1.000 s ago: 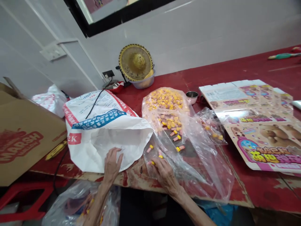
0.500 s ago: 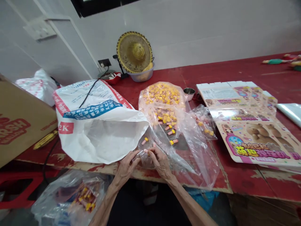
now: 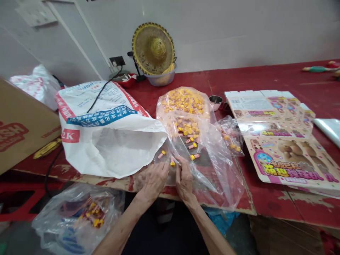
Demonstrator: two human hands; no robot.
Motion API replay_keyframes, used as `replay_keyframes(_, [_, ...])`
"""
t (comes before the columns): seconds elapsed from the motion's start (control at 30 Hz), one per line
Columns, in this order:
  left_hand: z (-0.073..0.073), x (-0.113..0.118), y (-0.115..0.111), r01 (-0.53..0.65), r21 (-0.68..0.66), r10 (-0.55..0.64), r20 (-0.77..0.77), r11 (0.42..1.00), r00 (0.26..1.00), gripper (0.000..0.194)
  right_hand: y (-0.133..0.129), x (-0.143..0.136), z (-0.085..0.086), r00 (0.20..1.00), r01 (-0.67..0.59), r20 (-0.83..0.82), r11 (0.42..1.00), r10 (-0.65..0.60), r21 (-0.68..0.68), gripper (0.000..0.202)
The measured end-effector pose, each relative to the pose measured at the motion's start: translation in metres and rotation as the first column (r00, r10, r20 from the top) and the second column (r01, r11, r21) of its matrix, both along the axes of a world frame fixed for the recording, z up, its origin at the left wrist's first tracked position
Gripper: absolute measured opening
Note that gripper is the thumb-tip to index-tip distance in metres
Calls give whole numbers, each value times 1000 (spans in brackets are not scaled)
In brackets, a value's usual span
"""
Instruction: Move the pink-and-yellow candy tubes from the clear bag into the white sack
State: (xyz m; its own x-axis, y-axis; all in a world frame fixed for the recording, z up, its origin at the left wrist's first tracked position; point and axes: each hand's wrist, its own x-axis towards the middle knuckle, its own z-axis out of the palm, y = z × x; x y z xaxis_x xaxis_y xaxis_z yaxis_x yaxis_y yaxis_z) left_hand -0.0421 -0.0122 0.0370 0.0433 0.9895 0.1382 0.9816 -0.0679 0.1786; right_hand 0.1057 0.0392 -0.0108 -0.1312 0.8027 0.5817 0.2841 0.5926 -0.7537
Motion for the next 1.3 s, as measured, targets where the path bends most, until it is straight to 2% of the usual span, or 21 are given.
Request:
replay_keyframes(0.07, [3, -2, 14, 8, -85, -4, 56, 996, 998, 18, 5, 6, 0, 997, 73, 24, 997, -73, -3, 31])
replay_keyframes(0.13, [5, -9, 24, -26, -155, 62, 233, 988, 970, 13, 9, 10, -1, 991, 64, 116, 998, -65, 11, 31])
replay_keyframes(0.17, [5, -13, 26, -41, -189, 107, 354, 981, 929, 13, 10, 12, -1, 979, 35, 199, 999, -38, 21, 32])
replay_keyframes(0.23, [4, -20, 23, -67, -227, 189, 572, 972, 798, 18, 11, 13, -2, 921, -21, 390, 999, 0, 49, 35])
replay_keyframes(0.3, [0, -23, 13, -125, -216, 241, 672, 968, 700, 25, 12, 12, -1, 843, -50, 539, 996, 4, 72, 35])
replay_keyframes(0.37, [-4, -21, 0, -228, -174, 286, 645, 958, 709, 29, 12, 10, -1, 800, -46, 600, 995, -18, 92, 32])
replay_keyframes(0.47, [-9, -12, -12, -334, -83, 335, 443, 939, 832, 19, 14, 9, 0, 795, -29, 605, 992, -54, 126, 27])
replay_keyframes(0.57, [-9, -5, -7, -271, -21, 269, 210, 962, 940, 9, 15, 11, 1, 844, -40, 533, 984, -58, 172, 28])
replay_keyframes(0.67, [-5, -5, 2, -145, 17, 141, 144, 989, 980, 12, 13, 14, 2, 911, -60, 413, 982, -19, 178, 30])
replay_keyframes(0.73, [-2, -7, 4, -122, 67, 112, 138, 990, 984, 12, 12, 15, 2, 934, -62, 358, 983, -3, 171, 31])
replay_keyframes(0.83, [-3, -7, 0, -197, 117, 182, 126, 973, 975, 11, 10, 15, 2, 911, -87, 412, 983, 13, 162, 29])
replay_keyframes(0.93, [-6, -7, -3, -233, 94, 216, 167, 968, 962, 10, 10, 12, 2, 853, -142, 521, 978, 43, 150, 28])
replay_keyframes(1.1, [-7, -9, -3, -285, 36, 264, 278, 958, 924, 6, 7, 12, 7, 854, -215, 510, 961, 99, 175, 31])
replay_keyframes(1.23, [-8, -9, -9, -329, 52, 295, 332, 943, 896, 6, 3, 11, 7, 751, -326, 645, 929, 142, 174, 13])
replay_keyframes(1.3, [-8, -8, -11, -318, 81, 276, 326, 945, 904, 9, 4, 10, 4, 733, -314, 670, 933, 118, 178, 21])
